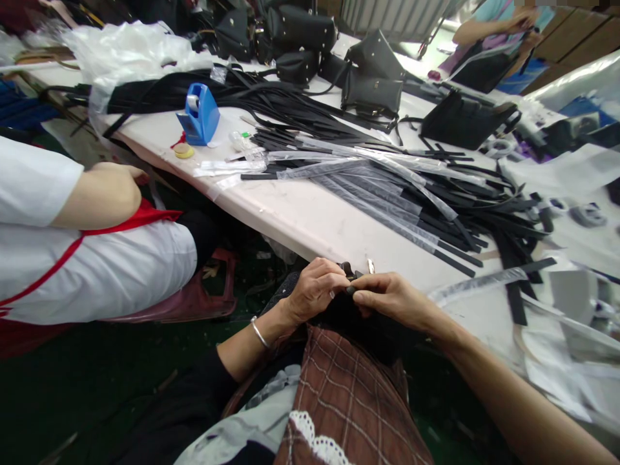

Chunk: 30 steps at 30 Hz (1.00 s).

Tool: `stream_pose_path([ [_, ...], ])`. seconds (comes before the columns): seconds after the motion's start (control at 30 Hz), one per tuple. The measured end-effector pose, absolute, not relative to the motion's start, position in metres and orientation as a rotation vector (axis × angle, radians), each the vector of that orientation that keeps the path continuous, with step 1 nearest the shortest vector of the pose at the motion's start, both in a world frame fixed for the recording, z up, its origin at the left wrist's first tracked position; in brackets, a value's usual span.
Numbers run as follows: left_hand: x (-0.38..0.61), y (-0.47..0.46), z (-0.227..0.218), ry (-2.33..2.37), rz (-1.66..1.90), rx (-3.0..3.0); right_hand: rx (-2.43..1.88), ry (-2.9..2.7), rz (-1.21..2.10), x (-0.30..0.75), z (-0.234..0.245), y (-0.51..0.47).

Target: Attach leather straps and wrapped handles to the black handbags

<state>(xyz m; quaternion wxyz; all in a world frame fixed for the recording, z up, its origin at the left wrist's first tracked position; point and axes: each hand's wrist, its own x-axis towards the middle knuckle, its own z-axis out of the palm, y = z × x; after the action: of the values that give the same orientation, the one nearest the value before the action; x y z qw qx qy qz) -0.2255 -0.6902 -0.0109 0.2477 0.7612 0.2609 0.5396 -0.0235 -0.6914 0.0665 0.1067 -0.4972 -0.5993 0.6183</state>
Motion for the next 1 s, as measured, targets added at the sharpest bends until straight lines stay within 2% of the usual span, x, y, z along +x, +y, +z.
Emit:
stream_pose_path([
  [0.17,-0.223,-0.694,-0.02,0.816,1.447,1.893,-1.491,-2.004,1.403,-0.033,0.064,-0.699],
  [0.23,-0.223,-0.694,-0.024,0.829,1.445,1.869,-1.514,-2.009,1.341,-0.035,0.063,-0.698],
  [0.67,-0.219,-0.692,-0.027,0.809,1.439,1.853,-1.699,-1.517,1.742,-0.03,0.053,-0.694],
  [1.0,-0.22,-0.691,-0.038,0.866,1.425,1.831,-1.702,-1.203,1.819,-0.038,0.048,-0.694],
])
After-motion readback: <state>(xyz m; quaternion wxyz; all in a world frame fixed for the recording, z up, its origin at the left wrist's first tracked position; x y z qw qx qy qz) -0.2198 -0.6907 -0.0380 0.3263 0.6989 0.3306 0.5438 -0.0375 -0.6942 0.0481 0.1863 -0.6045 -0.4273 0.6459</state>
